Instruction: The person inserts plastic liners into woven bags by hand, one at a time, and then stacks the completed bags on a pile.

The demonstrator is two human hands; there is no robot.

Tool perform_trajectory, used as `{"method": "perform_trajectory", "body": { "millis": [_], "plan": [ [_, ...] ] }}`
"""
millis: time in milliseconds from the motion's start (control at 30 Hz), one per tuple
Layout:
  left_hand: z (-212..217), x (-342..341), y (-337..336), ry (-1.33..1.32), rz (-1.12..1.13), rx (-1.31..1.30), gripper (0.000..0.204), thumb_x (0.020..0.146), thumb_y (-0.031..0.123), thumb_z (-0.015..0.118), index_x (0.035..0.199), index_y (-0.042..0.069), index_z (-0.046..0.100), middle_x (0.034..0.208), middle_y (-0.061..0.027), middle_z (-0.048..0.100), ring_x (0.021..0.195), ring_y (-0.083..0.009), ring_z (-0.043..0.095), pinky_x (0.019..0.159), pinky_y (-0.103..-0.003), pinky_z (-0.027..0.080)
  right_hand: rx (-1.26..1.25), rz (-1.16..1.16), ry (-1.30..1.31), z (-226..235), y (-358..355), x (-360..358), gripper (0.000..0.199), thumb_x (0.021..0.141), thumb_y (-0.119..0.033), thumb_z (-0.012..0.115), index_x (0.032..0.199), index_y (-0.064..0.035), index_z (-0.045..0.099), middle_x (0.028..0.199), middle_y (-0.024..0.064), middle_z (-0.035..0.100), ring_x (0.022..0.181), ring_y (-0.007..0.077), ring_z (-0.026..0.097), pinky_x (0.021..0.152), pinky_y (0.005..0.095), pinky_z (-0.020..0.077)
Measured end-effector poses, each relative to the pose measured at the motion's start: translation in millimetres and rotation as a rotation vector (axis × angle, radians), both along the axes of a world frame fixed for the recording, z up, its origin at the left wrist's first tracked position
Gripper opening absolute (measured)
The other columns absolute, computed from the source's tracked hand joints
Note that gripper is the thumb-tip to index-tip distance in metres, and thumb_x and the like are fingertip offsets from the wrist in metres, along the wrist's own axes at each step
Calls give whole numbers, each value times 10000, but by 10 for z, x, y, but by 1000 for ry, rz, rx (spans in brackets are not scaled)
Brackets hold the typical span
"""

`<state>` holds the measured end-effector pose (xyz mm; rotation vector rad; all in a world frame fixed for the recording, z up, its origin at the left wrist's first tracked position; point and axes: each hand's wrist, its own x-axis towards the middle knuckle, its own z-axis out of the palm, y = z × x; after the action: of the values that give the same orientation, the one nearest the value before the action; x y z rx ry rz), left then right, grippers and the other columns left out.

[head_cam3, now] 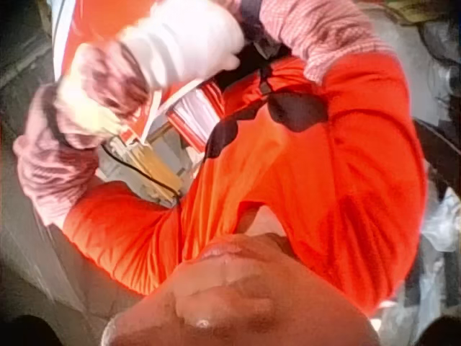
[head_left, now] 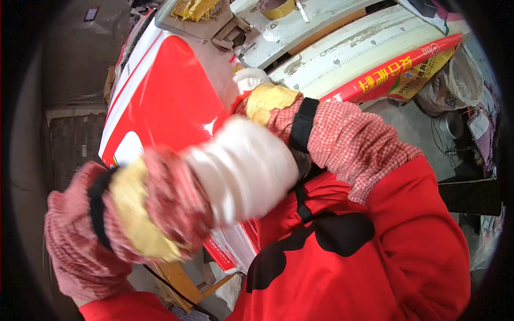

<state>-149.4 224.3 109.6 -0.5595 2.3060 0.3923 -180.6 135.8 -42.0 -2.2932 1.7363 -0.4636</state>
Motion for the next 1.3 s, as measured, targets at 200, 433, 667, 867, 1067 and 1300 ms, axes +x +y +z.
{"method": "perform_trajectory", "body": {
  "millis": [200, 433, 667, 867, 1067, 1300],
  "plan": [
    [407, -216, 17, -505, -205, -131, 109, 666, 207, 610, 669, 106, 648, 553, -18, 549, 602, -227, 562, 554, -334, 443, 92, 123, 39, -7, 30, -73, 198, 750, -242, 562, 868, -91, 613, 771, 116, 635, 730, 283, 611, 673, 402, 477],
    [474, -331, -308, -583, 61, 29, 273, 676, 375, 650, 664, 102, 662, 665, -93, 590, 786, -274, 566, 666, -384, 458, 216, 268, 73, 104, -85, 91, 156, 737, -266, 593, 800, -126, 626, 767, 86, 631, 732, 259, 599, 699, 417, 464],
    [216, -507, 42, -497, -54, 322, 135, 629, 191, 629, 676, 67, 599, 694, -95, 569, 683, -255, 572, 510, -358, 469, 370, 404, 103, 134, -412, 259, 129, 725, -289, 624, 732, -161, 640, 762, 57, 627, 734, 235, 587, 724, 431, 451],
    [222, -457, -40, -252, -118, -97, 235, 674, 120, 583, 900, 78, 532, 683, -77, 549, 543, -253, 582, 425, -358, 447, 357, 447, -50, 121, -394, 176, 122, 704, -278, 639, 719, -158, 648, 753, 61, 625, 717, 227, 589, 699, 410, 457],
    [217, -482, -414, -567, -153, -165, 128, 724, 109, 565, 851, 107, 581, 649, -90, 584, 637, -262, 614, 546, -368, 489, 351, 462, -244, -4, -418, 157, 118, 675, -256, 655, 715, -145, 657, 739, 73, 623, 692, 219, 595, 656, 375, 467],
    [-249, -177, -1019, -506, -388, -424, 122, 717, 148, 582, 813, 160, 658, 738, -99, 620, 742, -284, 618, 607, -362, 500, 280, 338, -451, -437, -833, 23, 164, 600, -222, 676, 695, -90, 653, 758, 110, 621, 703, 244, 609, 621, 319, 482]
  ]
}}
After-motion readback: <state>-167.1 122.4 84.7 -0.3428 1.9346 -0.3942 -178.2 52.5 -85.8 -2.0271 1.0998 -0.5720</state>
